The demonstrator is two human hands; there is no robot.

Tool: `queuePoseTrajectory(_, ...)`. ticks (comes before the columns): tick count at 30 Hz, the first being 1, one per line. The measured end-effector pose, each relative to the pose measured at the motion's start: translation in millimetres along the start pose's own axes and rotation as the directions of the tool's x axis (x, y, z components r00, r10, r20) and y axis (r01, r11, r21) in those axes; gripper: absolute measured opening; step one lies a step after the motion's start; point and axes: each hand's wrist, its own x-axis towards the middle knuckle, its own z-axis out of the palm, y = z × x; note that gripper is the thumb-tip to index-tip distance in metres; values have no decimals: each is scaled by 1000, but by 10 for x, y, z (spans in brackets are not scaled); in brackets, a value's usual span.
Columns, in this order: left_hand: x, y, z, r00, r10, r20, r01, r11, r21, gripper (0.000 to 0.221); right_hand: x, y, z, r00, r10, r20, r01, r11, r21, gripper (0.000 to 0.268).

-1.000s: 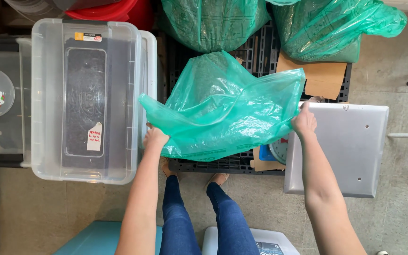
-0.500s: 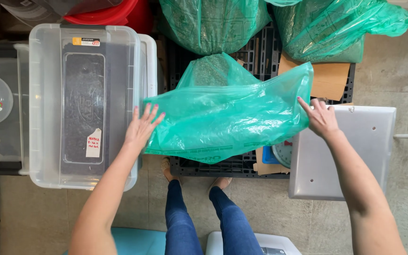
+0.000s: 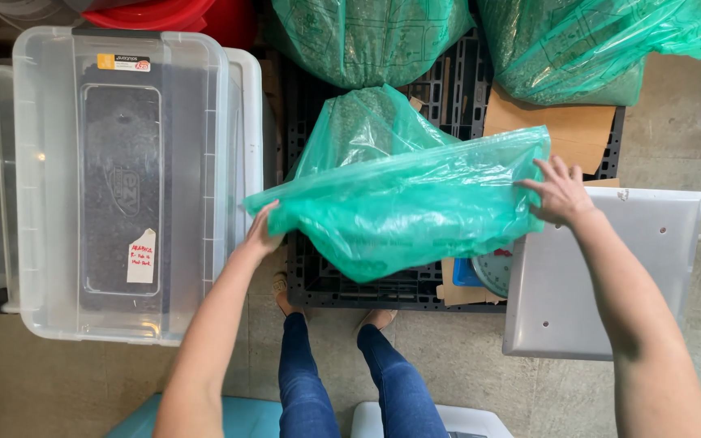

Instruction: Cleaning a tray and transferring roasted coffee beans from a bucket into a storage container

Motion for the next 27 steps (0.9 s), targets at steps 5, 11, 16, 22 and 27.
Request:
queuePoseTrajectory(5, 404, 121, 384, 994, -94, -47, 93, 995, -22, 60, 388, 342, 342, 990, 121, 77, -143, 842, 521, 40)
queuePoseTrajectory(11, 711, 368, 766, 961, -244, -126, 236, 969, -76, 62, 898, 383, 814, 890, 398, 223, -401, 449, 799, 32)
queuePoseTrajectory(16, 648, 404, 705, 918, -359, -165, 345, 932, -110, 63, 1077, -10, 538, 746, 479, 462, -561, 79, 824, 42)
queuePoseTrajectory(22, 557, 559, 447, 841, -489, -233, 462, 872, -161, 65, 471, -933, -915, 205, 604, -770, -57, 793, 606, 64)
queuePoseTrajectory(27, 630, 750, 316, 725, -620, -301, 580, 785, -218, 67, 593, -1577, -1496, 811, 225, -541, 89, 866, 493, 72)
